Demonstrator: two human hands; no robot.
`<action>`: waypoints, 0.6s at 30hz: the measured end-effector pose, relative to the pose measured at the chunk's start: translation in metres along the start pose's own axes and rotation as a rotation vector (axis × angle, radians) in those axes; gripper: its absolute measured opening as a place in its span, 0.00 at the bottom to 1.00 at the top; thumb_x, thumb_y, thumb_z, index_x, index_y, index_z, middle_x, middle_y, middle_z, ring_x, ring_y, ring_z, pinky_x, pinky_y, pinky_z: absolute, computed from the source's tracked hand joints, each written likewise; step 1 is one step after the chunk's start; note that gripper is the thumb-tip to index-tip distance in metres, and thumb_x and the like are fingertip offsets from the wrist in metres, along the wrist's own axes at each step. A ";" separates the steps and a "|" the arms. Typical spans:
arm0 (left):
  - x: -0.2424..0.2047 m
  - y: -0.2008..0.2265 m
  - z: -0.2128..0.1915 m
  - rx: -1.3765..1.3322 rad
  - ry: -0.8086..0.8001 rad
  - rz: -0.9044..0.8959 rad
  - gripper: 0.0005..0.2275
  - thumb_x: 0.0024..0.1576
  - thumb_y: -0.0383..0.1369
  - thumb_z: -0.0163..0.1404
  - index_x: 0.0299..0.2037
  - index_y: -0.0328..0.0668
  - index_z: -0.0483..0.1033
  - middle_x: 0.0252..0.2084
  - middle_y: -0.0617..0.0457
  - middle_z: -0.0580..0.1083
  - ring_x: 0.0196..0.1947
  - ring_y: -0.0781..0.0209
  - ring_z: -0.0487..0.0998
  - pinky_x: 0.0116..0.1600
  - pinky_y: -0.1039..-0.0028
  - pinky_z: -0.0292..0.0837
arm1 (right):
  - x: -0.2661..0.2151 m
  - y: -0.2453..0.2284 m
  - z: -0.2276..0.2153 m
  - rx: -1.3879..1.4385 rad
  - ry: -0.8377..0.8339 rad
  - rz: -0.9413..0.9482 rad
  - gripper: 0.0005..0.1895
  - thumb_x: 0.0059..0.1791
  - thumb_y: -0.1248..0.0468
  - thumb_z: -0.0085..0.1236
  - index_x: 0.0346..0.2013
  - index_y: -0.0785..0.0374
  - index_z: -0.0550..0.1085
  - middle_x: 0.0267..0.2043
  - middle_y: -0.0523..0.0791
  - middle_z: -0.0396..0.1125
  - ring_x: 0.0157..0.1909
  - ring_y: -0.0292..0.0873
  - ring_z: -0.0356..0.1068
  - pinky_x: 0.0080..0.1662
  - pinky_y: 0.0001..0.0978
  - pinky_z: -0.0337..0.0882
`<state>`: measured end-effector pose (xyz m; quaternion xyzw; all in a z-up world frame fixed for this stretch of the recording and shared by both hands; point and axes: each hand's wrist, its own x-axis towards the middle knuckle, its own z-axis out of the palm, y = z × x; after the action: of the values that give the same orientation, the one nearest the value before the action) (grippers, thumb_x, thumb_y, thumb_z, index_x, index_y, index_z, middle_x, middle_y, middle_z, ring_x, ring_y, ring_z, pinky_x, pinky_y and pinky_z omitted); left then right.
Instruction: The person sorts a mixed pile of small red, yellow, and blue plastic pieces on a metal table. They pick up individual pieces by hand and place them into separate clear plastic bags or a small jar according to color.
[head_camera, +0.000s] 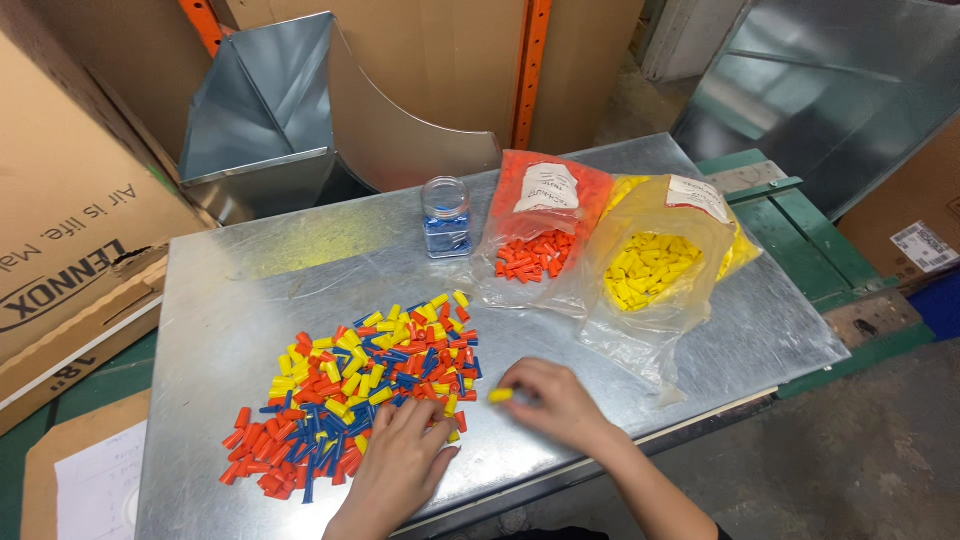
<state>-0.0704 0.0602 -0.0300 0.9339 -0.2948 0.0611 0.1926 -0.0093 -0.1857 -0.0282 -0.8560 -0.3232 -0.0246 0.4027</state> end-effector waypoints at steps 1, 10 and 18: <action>-0.002 -0.001 0.002 0.000 -0.025 -0.017 0.08 0.53 0.34 0.53 0.41 0.45 0.72 0.44 0.49 0.69 0.44 0.53 0.68 0.43 0.61 0.58 | -0.004 0.008 -0.006 -0.020 0.108 0.041 0.08 0.43 0.59 0.60 0.35 0.54 0.74 0.33 0.38 0.70 0.26 0.35 0.64 0.31 0.26 0.65; 0.005 -0.003 0.001 0.033 -0.060 0.010 0.11 0.51 0.31 0.55 0.44 0.44 0.76 0.42 0.50 0.70 0.42 0.54 0.68 0.43 0.61 0.58 | -0.022 0.104 -0.074 -0.519 0.655 0.497 0.14 0.47 0.62 0.52 0.47 0.60 0.70 0.46 0.50 0.67 0.40 0.56 0.69 0.42 0.47 0.64; 0.010 -0.003 0.001 0.027 0.004 0.038 0.07 0.53 0.36 0.54 0.37 0.44 0.73 0.43 0.51 0.70 0.42 0.56 0.69 0.42 0.65 0.59 | -0.031 0.111 -0.070 -0.585 0.706 0.416 0.11 0.50 0.67 0.49 0.48 0.62 0.67 0.48 0.55 0.66 0.42 0.60 0.68 0.39 0.51 0.66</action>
<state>-0.0600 0.0570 -0.0295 0.9305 -0.3114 0.0708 0.1795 0.0452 -0.3035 -0.0656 -0.9188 0.0307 -0.3212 0.2273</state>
